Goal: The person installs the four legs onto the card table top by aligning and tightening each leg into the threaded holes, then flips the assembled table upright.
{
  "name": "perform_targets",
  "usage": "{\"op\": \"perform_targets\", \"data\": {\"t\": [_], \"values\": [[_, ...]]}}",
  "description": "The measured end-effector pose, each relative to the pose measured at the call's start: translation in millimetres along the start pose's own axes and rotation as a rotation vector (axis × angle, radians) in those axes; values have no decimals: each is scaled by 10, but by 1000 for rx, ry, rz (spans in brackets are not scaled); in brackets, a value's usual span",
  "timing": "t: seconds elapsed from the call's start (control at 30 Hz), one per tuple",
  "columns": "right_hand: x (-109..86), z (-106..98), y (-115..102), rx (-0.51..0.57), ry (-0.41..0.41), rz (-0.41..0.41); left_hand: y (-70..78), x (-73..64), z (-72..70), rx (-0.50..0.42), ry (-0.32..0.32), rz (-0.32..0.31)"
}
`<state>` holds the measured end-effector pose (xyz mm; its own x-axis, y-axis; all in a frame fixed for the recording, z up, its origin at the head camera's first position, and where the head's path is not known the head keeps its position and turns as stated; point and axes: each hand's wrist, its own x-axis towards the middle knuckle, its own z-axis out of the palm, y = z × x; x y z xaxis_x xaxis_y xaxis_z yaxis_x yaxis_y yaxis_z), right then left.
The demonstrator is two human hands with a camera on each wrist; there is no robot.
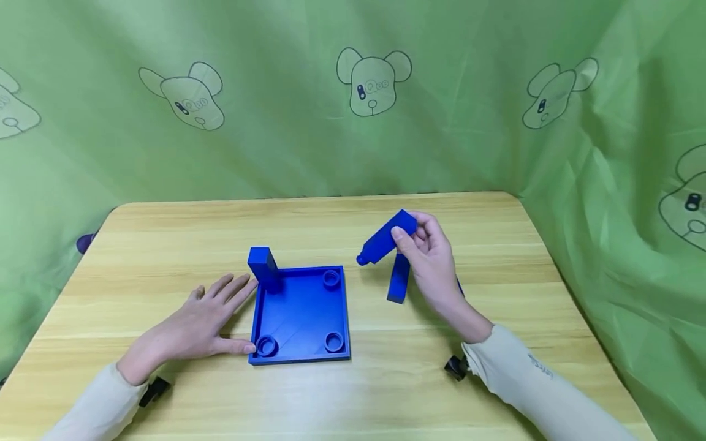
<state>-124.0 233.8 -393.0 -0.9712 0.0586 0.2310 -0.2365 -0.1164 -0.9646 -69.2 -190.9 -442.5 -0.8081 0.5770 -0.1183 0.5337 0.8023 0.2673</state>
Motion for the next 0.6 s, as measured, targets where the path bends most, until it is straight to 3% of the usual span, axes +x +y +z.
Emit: {"op": "perform_targets", "data": {"t": [0.6], "values": [[26,335,190,-77,-167,27,-20,1,8,11,2,10]]}}
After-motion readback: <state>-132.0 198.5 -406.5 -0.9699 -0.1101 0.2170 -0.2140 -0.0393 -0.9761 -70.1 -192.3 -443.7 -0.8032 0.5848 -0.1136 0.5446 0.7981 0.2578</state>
